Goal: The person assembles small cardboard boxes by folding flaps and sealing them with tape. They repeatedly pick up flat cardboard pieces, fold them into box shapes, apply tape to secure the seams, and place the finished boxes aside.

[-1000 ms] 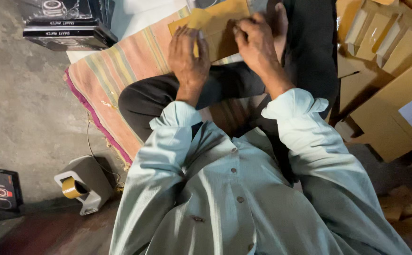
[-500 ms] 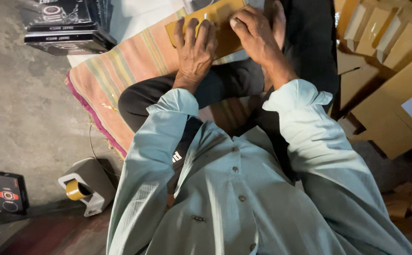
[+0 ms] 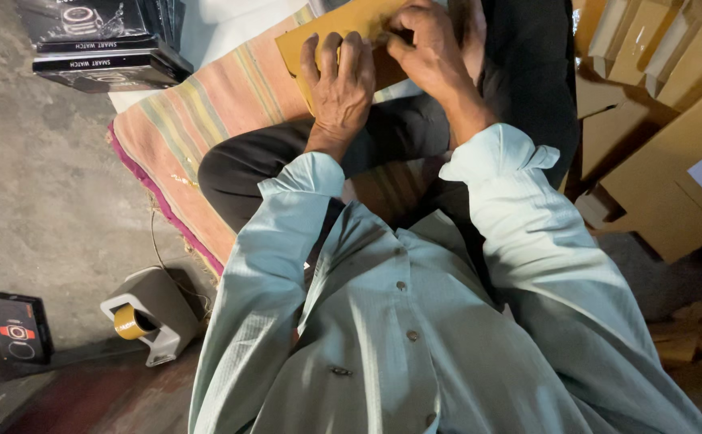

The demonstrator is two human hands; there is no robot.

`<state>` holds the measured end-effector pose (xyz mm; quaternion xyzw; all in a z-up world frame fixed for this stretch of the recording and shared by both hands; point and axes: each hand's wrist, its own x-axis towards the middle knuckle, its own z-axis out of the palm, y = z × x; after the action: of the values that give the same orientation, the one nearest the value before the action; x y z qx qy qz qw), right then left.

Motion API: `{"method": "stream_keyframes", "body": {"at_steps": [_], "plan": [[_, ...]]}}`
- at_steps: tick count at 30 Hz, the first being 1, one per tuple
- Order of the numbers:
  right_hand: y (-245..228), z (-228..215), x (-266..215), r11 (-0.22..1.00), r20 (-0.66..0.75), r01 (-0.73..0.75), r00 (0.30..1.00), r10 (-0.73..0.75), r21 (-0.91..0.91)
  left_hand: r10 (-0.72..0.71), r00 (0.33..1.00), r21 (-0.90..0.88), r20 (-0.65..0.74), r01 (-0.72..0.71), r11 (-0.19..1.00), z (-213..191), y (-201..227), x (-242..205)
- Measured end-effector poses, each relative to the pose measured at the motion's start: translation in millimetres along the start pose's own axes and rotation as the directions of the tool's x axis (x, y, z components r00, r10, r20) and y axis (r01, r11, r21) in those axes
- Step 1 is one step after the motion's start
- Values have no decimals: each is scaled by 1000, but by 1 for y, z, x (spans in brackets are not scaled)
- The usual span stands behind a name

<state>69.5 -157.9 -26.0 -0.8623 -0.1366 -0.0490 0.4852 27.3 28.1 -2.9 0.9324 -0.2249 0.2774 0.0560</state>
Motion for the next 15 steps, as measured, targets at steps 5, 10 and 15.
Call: {"method": "stream_keyframes", "body": {"at_steps": [5, 10, 15], "plan": [[18, -1, -1, 976, 44, -10, 999, 1, 217, -97, 992, -122, -80, 87, 989, -19, 9, 9], [21, -14, 2, 796, 181, -250, 967, 179, 551, -563, 825, -577, 39, 479, 662, -50, 19, -11], [18, -21, -2, 736, 86, -177, 983, 160, 653, -780, 380, -780, 498, 589, -211, -33, 22, -32]]}}
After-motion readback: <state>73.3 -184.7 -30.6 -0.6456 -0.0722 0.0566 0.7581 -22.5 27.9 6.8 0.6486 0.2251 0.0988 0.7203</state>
